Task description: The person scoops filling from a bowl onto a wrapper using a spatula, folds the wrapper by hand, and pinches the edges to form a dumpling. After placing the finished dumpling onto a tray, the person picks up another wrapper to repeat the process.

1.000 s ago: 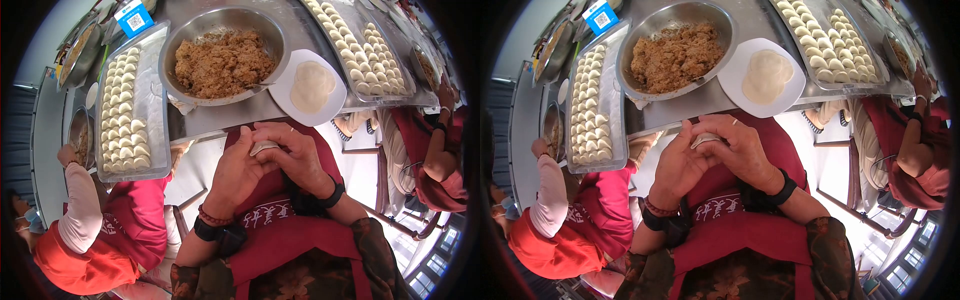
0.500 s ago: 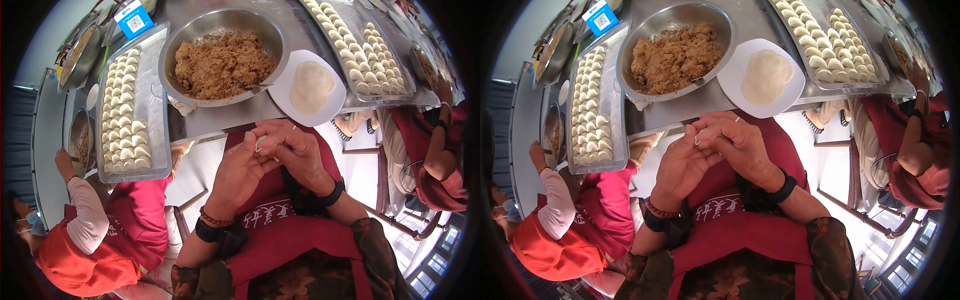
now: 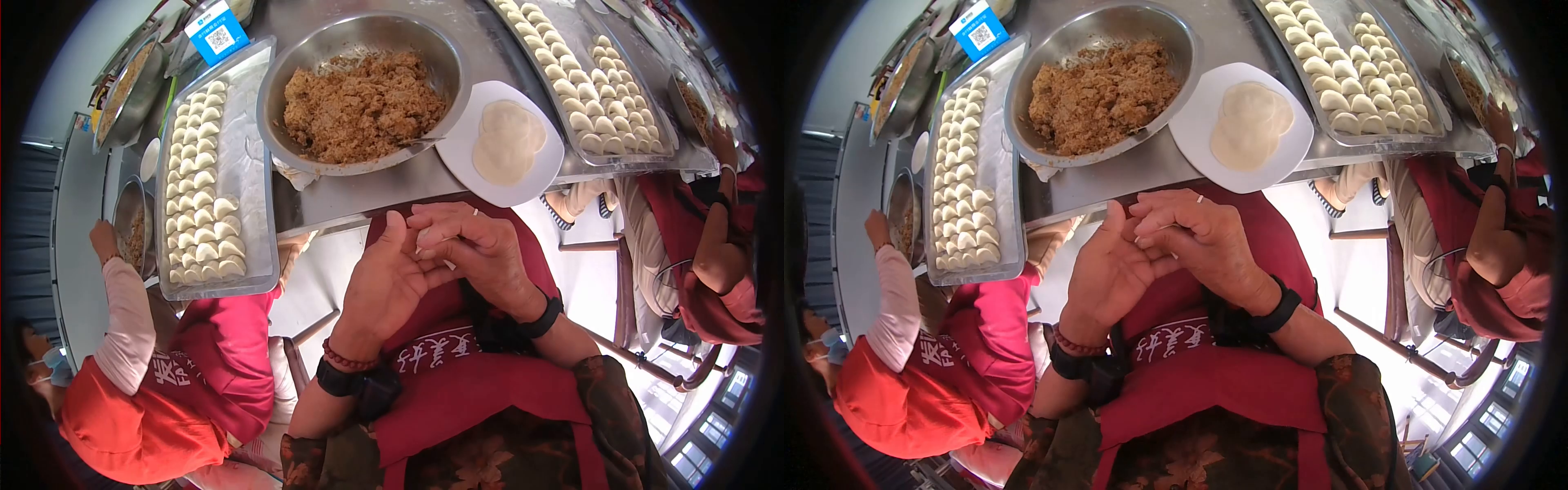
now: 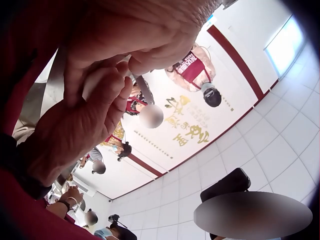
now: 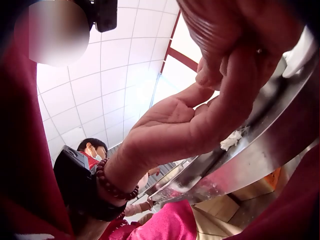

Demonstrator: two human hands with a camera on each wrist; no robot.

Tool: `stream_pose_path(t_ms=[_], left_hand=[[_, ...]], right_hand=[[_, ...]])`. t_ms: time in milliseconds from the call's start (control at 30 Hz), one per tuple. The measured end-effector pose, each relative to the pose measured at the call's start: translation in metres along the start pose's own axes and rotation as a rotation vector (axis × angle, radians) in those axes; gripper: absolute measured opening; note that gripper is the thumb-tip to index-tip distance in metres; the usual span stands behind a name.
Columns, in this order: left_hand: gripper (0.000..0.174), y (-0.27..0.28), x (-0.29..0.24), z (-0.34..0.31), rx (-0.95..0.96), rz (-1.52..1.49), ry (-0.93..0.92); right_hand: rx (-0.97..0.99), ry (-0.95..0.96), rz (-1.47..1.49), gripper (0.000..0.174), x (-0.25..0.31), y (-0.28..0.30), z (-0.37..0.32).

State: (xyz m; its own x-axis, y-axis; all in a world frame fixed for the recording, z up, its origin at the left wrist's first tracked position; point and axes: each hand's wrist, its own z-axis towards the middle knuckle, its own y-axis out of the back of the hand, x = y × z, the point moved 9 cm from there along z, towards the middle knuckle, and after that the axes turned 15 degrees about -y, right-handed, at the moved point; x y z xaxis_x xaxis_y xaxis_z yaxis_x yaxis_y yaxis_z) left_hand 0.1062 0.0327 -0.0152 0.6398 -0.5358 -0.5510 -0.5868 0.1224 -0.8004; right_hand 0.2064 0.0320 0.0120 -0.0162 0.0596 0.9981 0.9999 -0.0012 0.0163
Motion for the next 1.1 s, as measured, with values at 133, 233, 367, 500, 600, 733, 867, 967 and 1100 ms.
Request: stream_pose_path(t_ms=[133,233,367,500,600,733,867,967,1100], left_hand=[[0.058,-0.001,0.001,-0.001,-0.001,-0.046,0.023],[0.059,-0.002,0.001,-0.001,0.0,-0.059,0.014],[0.064,-0.001,0.002,-0.001,0.057,-0.041,0.016],[0.063,-0.006,0.002,-0.001,0.09,-0.008,0.023],[0.064,-0.006,0.003,0.0,0.077,0.0,0.021],[0.064,-0.006,0.002,-0.001,0.046,-0.071,0.005],[0.064,-0.008,0.001,-0.002,0.045,-0.041,0.002],[0.063,-0.007,0.002,-0.002,0.046,-0.084,0.002],[0.062,-0.005,0.003,-0.002,0.007,-0.076,-0.009]], right_hand=[[0.01,-0.019,0.019,0.016,-0.003,0.0,0.0],[0.024,-0.045,-0.057,0.017,-0.002,0.001,0.0],[0.035,0.031,-0.207,0.021,0.01,-0.002,0.0],[0.054,0.084,-0.275,0.024,0.01,-0.007,-0.001],[0.059,0.076,-0.309,0.025,0.016,-0.008,-0.002],[0.078,0.028,-0.203,0.022,0.016,-0.005,-0.002],[0.072,0.082,-0.171,0.019,0.014,-0.003,-0.002],[0.017,0.129,-0.295,0.019,0.019,-0.003,-0.003],[-0.009,0.187,-0.402,0.019,0.024,-0.008,-0.005]])
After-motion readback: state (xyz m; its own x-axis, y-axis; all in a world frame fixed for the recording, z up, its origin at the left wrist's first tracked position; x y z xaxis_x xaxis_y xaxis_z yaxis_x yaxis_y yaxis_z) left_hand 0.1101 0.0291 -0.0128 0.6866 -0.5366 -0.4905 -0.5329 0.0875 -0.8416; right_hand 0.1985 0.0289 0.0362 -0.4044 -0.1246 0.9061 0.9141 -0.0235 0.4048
